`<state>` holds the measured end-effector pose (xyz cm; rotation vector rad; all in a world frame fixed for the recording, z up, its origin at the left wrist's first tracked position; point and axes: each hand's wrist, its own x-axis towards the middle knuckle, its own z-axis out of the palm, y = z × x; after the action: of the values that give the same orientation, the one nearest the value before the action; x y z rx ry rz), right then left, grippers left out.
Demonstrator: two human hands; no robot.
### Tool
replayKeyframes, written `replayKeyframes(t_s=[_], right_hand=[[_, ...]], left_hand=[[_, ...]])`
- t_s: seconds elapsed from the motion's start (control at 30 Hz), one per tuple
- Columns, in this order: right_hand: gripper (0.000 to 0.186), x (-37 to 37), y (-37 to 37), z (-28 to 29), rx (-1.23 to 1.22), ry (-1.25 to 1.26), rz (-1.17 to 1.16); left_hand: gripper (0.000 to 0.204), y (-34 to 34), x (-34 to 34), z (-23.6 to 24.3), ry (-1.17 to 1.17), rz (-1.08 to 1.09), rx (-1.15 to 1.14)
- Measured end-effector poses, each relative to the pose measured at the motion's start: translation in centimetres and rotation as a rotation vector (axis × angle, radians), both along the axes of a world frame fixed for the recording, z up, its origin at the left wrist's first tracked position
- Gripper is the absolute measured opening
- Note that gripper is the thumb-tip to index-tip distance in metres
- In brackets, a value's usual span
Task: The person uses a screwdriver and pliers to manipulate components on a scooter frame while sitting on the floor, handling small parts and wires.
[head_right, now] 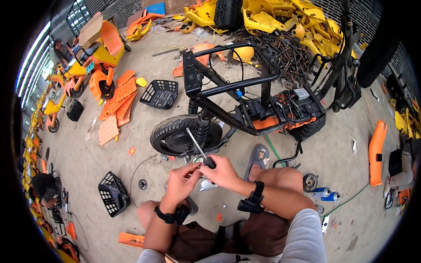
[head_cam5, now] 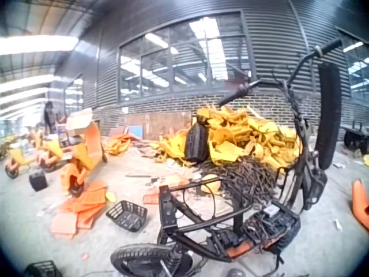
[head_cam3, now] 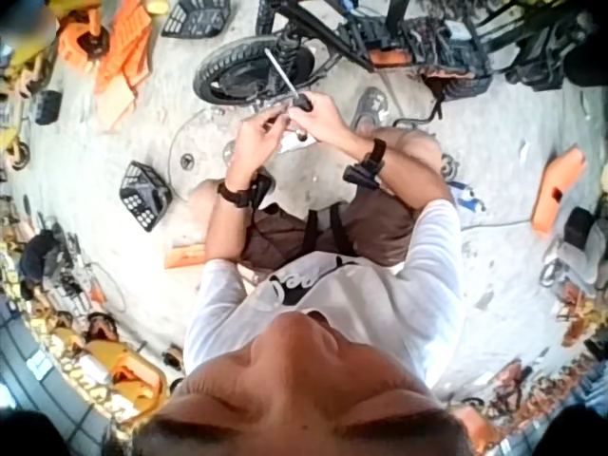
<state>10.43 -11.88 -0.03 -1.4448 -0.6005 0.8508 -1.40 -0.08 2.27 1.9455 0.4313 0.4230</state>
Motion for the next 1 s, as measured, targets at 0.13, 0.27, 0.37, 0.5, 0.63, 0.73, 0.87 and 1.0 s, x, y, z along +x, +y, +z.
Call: replayKeyframes(t_s=[0.13, 0.27, 0.37, 0.5, 0.63, 0.73, 0.87, 1.0], right_hand=[[0.021, 0.6, 0.0, 0.5, -0.052, -0.124, -0.052], [0.024, 0.6, -0.7, 0.5, -0.121, -0.26, -0.033], [0.026, 0.8, -0.5, 0.7, -0.152, -0.354, -0.003], [0.025, 1.4, -0.6, 1.4, -0.143, -0.53, -0.051], [0.027, 1.8, -0.9, 0.5, -0.166, -0.597, -0.027], [0.029, 1.7, -1.0, 0.4, -0.219, -0.598, -0.03], [0.031, 1.6, -1.1, 0.6, -0.181, -0.625, -0.069], [0.03, 1.8, -0.9, 0.6, -0.178, -0.62, -0.05]], left_hand=[[0.017, 0.2, 0.7, -1.1, 0.015, 0.009, -0.174], [0.012, -0.2, 0.5, -0.8, 0.001, -0.042, -0.11], [0.013, -0.1, 0.6, -0.8, 0.067, -0.03, -0.031], [0.018, 0.0, 1.5, -1.7, -0.014, -0.003, -0.154], [0.019, -0.2, 1.6, -2.1, -0.039, -0.045, 0.001], [0.018, -0.5, 1.6, -1.3, -0.006, -0.055, -0.022], [0.017, -0.7, 1.4, -1.2, -0.001, -0.056, 0.063], [0.016, -0.5, 1.6, -1.0, -0.012, -0.042, 0.084]])
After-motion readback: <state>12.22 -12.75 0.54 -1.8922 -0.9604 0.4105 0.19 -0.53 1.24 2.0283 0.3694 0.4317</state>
